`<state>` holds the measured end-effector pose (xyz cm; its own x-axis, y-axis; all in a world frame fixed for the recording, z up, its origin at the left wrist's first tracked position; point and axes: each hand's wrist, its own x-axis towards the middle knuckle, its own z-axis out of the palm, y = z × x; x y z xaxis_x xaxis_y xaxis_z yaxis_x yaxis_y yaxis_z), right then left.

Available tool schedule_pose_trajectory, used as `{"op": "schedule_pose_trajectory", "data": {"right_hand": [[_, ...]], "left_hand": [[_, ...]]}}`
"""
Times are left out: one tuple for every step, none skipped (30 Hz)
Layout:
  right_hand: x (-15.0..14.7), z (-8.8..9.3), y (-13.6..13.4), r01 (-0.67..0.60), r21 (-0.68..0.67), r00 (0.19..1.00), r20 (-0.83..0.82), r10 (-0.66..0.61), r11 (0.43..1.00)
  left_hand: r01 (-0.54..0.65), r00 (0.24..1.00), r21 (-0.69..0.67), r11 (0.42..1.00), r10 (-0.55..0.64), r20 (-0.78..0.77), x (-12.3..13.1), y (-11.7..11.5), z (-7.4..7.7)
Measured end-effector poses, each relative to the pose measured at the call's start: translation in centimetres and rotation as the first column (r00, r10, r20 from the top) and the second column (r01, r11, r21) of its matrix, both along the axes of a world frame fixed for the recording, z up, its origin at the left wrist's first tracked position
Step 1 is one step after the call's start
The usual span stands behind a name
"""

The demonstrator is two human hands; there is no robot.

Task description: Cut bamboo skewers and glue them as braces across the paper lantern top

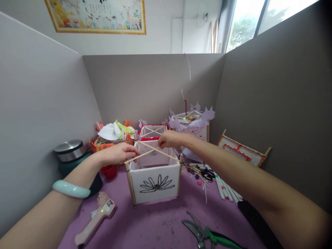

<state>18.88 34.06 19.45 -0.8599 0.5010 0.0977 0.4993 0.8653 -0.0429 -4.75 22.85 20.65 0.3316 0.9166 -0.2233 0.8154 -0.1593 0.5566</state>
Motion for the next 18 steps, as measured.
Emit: {"op": "schedule_pose_trajectory", "data": {"right_hand": [[0.0, 0.0, 0.0, -0.004, 0.002, 1.0, 0.001, 0.004, 1.0], [0.0, 0.1, 0.0, -0.008, 0.006, 1.0, 0.002, 0.008, 1.0], [0.1, 0.1, 0.0, -0.011, 0.011, 1.0, 0.003, 0.011, 1.0], [0.1, 0.1, -0.1, -0.014, 0.018, 1.0, 0.003, 0.014, 1.0], [0.0, 0.2, -0.2, -0.017, 0.025, 1.0, 0.005, 0.017, 1.0], [0.0, 0.2, -0.3, -0.02, 0.032, 1.0, 0.008, 0.02, 0.999], [0.0, 0.3, -0.5, -0.023, 0.039, 1.0, 0.013, 0.023, 0.999], [0.0, 0.4, -0.7, -0.027, 0.047, 1.0, 0.018, 0.026, 0.999], [-0.1, 0.6, -0.9, -0.029, 0.055, 0.999, 0.025, 0.027, 0.998], [-0.1, 0.7, -1.1, -0.029, 0.063, 0.999, 0.031, 0.027, 0.998], [-0.1, 0.8, -1.3, -0.029, 0.069, 0.999, 0.037, 0.026, 0.997], [-0.1, 0.9, -1.4, -0.028, 0.074, 0.999, 0.044, 0.025, 0.997], [-0.1, 0.9, -1.5, -0.027, 0.078, 0.999, 0.049, 0.024, 0.997], [0.0, 0.9, -1.5, -0.026, 0.083, 0.998, 0.054, 0.022, 0.996], [0.0, 0.9, -1.5, -0.026, 0.087, 0.998, 0.058, 0.021, 0.996], [0.0, 0.8, -1.4, -0.025, 0.092, 0.998, 0.06, 0.02, 0.995], [0.1, 0.7, -1.3, -0.024, 0.098, 0.998, 0.061, 0.018, 0.995], [0.1, 0.6, -1.1, -0.022, 0.104, 0.998, 0.06, 0.016, 0.994]], "left_hand": [[0.009, 1.0, -0.011, 1.0, -0.009, 0.007, -0.2, -0.1, 0.0], [0.021, 1.0, -0.014, 1.0, -0.021, 0.01, -0.4, -0.2, 0.1], [0.035, 0.999, -0.01, 0.999, -0.035, 0.008, -0.6, -0.3, 0.1], [0.049, 0.999, -0.001, 0.999, -0.049, 0.005, -0.8, -0.3, 0.1], [0.063, 0.998, 0.005, 0.998, -0.063, 0.005, -0.9, -0.4, 0.1], [0.077, 0.997, 0.007, 0.997, -0.077, 0.008, -1.0, -0.5, 0.1], [0.088, 0.996, 0.005, 0.996, -0.088, 0.013, -1.1, -0.5, 0.0], [0.094, 0.995, -0.005, 0.996, -0.094, 0.019, -1.1, -0.6, 0.0], [0.093, 0.995, -0.019, 0.995, -0.093, 0.024, -1.1, -0.7, 0.0], [0.09, 0.996, -0.035, 0.995, -0.089, 0.028, -1.1, -0.7, -0.1], [0.088, 0.996, -0.051, 0.995, -0.086, 0.037, -1.0, -0.7, -0.1], [0.09, 0.995, -0.068, 0.994, -0.087, 0.054, -1.0, -0.8, -0.2], [0.098, 0.993, -0.083, 0.992, -0.092, 0.077, -0.9, -0.8, -0.2], [0.107, 0.99, -0.098, 0.989, -0.096, 0.104, -0.9, -0.7, -0.3], [0.113, 0.987, -0.111, 0.987, -0.099, 0.126, -0.8, -0.7, -0.3], [0.115, 0.985, -0.121, 0.986, -0.098, 0.14, -0.8, -0.7, -0.3], [0.112, 0.985, -0.126, 0.986, -0.093, 0.144, -0.7, -0.6, -0.3], [0.106, 0.986, -0.128, 0.986, -0.087, 0.144, -0.7, -0.6, -0.4]]}}
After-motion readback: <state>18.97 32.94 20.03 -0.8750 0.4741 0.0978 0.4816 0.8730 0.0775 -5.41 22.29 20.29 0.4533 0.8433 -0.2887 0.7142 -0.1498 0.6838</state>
